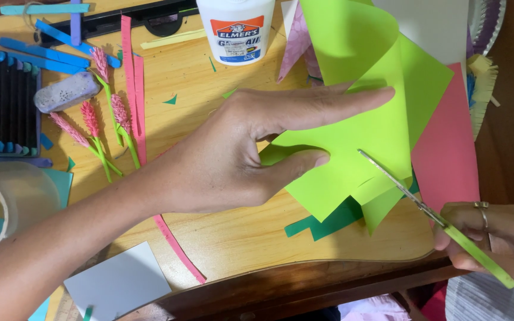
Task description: Creating decorative paper flowers by cutting colored paper into strips, applying glue, and wrapping them around thin sticks.
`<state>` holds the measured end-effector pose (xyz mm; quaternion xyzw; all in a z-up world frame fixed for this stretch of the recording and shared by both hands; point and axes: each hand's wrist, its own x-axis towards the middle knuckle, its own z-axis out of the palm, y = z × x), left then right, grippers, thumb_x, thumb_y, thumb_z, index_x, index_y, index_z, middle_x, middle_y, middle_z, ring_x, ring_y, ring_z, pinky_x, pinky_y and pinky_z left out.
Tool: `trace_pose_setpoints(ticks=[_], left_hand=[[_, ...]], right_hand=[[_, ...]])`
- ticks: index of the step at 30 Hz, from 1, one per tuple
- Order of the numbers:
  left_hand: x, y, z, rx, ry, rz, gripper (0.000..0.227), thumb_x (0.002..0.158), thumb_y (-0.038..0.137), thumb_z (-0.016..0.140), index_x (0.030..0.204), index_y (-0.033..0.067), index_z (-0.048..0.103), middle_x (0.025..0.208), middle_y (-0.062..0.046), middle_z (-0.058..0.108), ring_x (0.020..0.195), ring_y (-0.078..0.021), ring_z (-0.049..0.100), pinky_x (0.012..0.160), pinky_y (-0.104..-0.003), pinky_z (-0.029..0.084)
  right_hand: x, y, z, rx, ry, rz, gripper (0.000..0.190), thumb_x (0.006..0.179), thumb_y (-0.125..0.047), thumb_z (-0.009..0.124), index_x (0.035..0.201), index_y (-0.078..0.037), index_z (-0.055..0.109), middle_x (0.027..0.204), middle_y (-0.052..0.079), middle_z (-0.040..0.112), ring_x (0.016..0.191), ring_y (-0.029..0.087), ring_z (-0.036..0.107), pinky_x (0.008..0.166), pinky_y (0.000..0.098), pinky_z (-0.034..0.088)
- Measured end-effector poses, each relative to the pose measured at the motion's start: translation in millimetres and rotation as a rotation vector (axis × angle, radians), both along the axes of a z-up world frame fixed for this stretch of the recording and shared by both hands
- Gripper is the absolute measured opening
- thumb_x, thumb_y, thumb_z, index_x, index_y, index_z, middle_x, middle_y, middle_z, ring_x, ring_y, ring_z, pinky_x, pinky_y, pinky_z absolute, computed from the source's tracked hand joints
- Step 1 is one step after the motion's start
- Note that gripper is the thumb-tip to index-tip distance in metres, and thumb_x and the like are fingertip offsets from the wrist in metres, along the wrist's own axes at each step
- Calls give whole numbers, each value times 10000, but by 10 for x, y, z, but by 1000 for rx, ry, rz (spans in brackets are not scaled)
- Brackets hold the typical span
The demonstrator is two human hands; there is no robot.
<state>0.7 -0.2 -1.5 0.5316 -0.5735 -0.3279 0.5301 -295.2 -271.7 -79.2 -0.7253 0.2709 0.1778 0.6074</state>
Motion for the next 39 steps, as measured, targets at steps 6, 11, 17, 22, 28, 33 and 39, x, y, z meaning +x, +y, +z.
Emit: trace_pose_setpoints(ticks=[6, 11, 17, 22, 28, 33, 39], left_hand=[[0, -1, 3, 7, 16, -6, 477, 973, -128, 546, 1385, 41, 375, 1483, -125, 437, 1481, -263, 385, 1316, -386, 269], [-9, -6, -17, 0, 80, -21, 463, 990, -119, 543, 1393, 29, 370, 1497, -118, 403, 1492, -247, 350, 1334, -376, 252], [-175, 12, -58, -67, 205, 175, 504, 989, -145, 610, 1396, 47, 385, 1520, -134, 409, 1529, -273, 374, 1369, -380, 306], [-348, -38, -252, -176, 298, 312, 562, 969, -163, 615, 1433, 8, 347, 1529, -130, 383, 1534, -250, 330, 1431, -416, 173], [-614, -65, -366, -250, 134, 465, 531, 985, -143, 641, 1416, 5, 369, 1492, -131, 423, 1475, -282, 452, 1365, -405, 368], [-774, -59, -396, -269, 134, 489, 499, 987, -124, 638, 1398, -11, 380, 1467, -146, 439, 1440, -291, 483, 1319, -385, 420], [-873, -45, -373, -188, 156, 483, 466, 950, -81, 631, 1357, -18, 415, 1422, -151, 466, 1373, -260, 502, 1250, -365, 421]], right_hand=[[17, 28, 110, -192, -125, 192, 119, 728, -100, 732, 718, -55, 841, 508, 42, 612, 394, 122, 577, 376, 243, 500], [63, 86, 100, -140, -245, 179, 225, 627, -45, 786, 847, -54, 831, 608, 49, 701, 463, 109, 686, 429, 211, 620], [-333, 28, -394, 464, -454, 32, 555, 757, 50, 731, 1267, 106, 520, 1101, 299, 681, 866, 306, 727, 719, 301, 699], [-634, 415, -341, 516, -544, -108, 604, 832, -81, 727, 1314, 101, 413, 1097, 299, 641, 837, 324, 680, 725, 348, 648], [-529, 847, -458, 367, 48, -416, 547, 831, -319, 579, 927, 205, 704, 743, 330, 683, 670, 376, 633, 628, 415, 436], [-297, 1273, -363, 109, -436, -165, 572, 851, -553, 626, 1014, -9, 694, 724, 75, 732, 719, 186, 726, 950, 381, 468], [33, 1561, -295, 80, -471, -310, 643, 834, -634, 592, 923, -4, 688, 731, 94, 643, 699, 184, 593, 700, 303, 424]])
